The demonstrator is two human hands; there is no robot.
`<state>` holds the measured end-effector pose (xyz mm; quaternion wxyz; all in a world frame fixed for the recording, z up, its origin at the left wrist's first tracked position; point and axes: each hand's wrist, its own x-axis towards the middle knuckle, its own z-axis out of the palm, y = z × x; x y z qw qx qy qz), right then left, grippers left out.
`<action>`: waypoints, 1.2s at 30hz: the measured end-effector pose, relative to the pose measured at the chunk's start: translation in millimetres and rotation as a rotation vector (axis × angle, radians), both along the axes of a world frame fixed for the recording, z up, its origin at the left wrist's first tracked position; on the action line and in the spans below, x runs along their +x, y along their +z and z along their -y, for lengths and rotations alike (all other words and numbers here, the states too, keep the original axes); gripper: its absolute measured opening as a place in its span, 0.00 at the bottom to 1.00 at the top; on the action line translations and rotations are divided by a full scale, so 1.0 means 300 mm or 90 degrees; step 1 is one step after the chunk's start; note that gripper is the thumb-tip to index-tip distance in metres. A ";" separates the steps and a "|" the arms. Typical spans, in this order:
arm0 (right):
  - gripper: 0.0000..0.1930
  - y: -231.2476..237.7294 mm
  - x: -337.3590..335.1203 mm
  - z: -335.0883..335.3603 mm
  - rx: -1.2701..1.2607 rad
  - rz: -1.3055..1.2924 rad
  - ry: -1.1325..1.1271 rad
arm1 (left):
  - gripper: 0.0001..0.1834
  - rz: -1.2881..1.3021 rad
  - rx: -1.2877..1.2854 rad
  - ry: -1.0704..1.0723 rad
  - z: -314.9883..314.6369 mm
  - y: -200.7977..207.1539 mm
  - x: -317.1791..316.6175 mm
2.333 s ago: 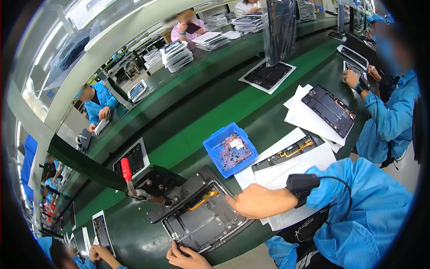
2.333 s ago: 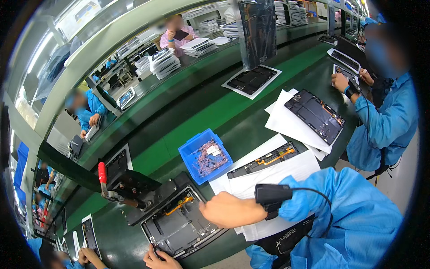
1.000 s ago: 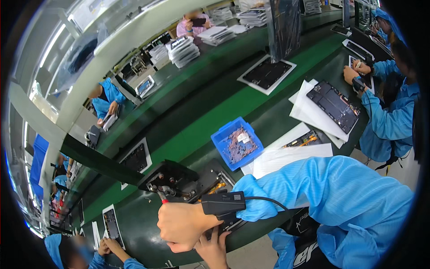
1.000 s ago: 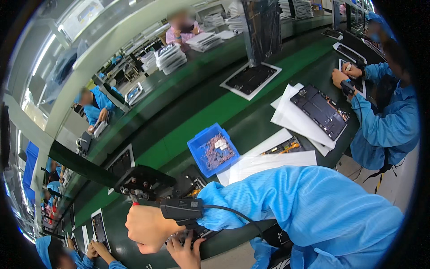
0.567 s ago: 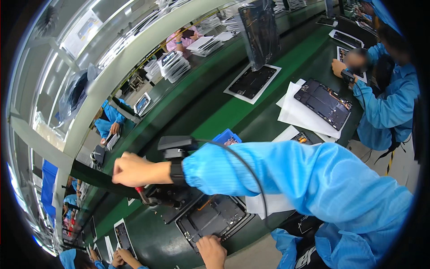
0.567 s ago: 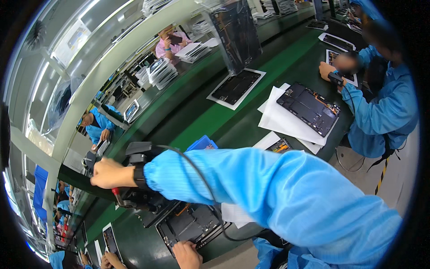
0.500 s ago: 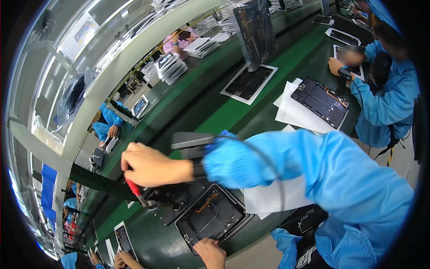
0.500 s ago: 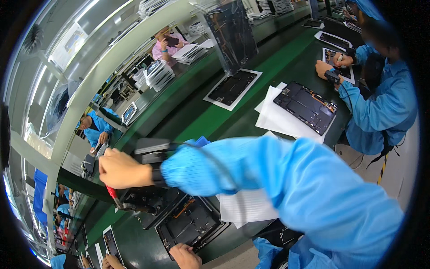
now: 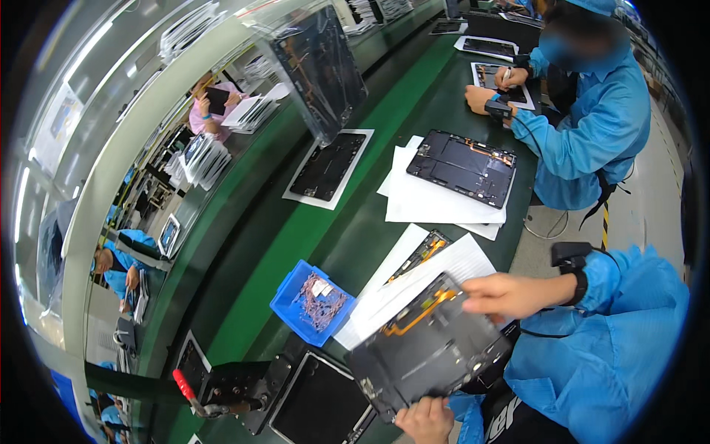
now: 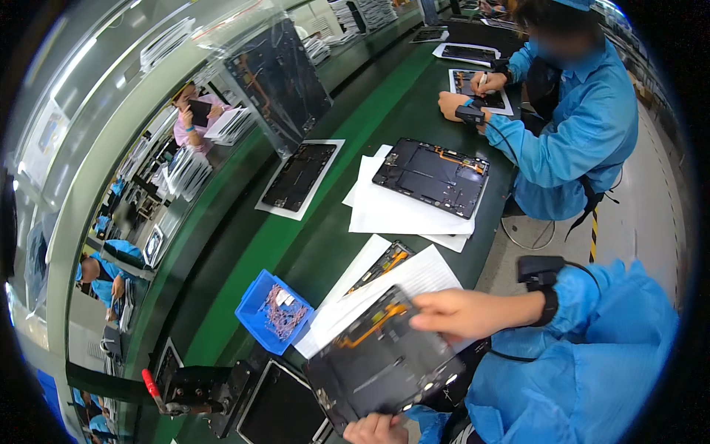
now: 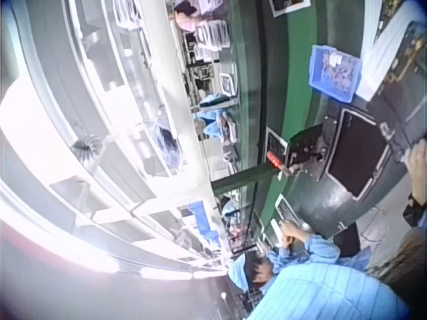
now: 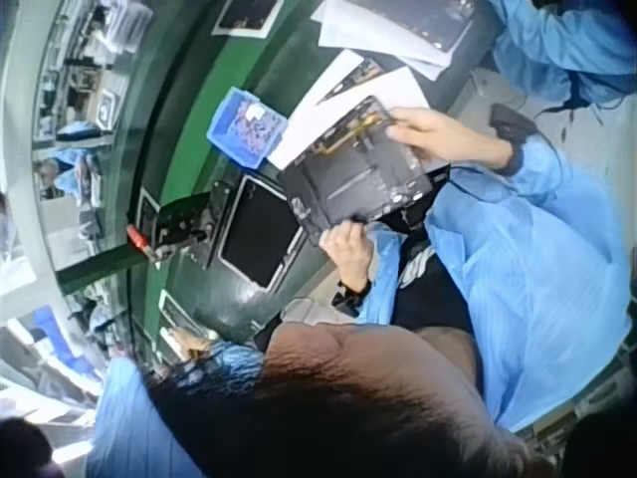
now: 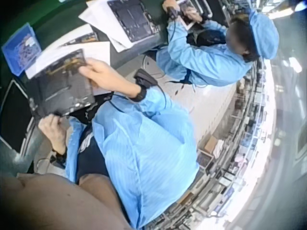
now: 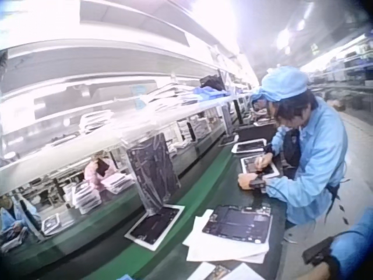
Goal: Assembling internal components and connecting ribbon cables for tablet devices on a factory line.
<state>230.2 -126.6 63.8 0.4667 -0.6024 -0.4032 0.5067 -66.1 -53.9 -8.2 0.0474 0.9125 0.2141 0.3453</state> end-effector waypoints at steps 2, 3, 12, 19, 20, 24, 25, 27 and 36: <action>0.15 -0.074 0.037 0.091 -0.025 0.020 -0.085 | 0.12 -0.106 0.004 -0.049 -0.032 0.009 0.077; 0.15 -0.090 0.044 0.111 -0.050 0.040 -0.167 | 0.12 -0.130 -0.007 -0.073 -0.048 0.015 0.112; 0.22 -0.124 0.071 0.205 -0.172 0.583 -0.269 | 0.13 -0.236 -0.120 -0.134 -0.061 0.042 0.202; 0.18 -0.089 0.046 0.152 -0.161 0.412 -0.184 | 0.14 -0.184 -0.146 -0.114 -0.041 0.019 0.264; 0.15 -0.093 0.047 0.151 -0.053 0.307 -0.256 | 0.13 -0.142 -0.136 -0.104 -0.040 0.015 0.266; 0.10 0.046 0.073 0.133 0.226 0.370 -0.213 | 0.14 0.000 -0.117 -0.108 -0.013 -0.004 0.279; 0.10 0.115 0.117 0.104 0.352 0.442 -0.132 | 0.14 -0.003 -0.119 -0.117 -0.014 -0.005 0.282; 0.11 0.174 0.220 -0.039 0.521 0.422 0.065 | 0.14 -0.033 -0.112 -0.077 -0.009 -0.015 0.265; 0.09 0.606 0.217 -0.901 0.427 0.401 0.671 | 0.15 -0.057 -0.119 -0.103 -0.025 -0.014 0.268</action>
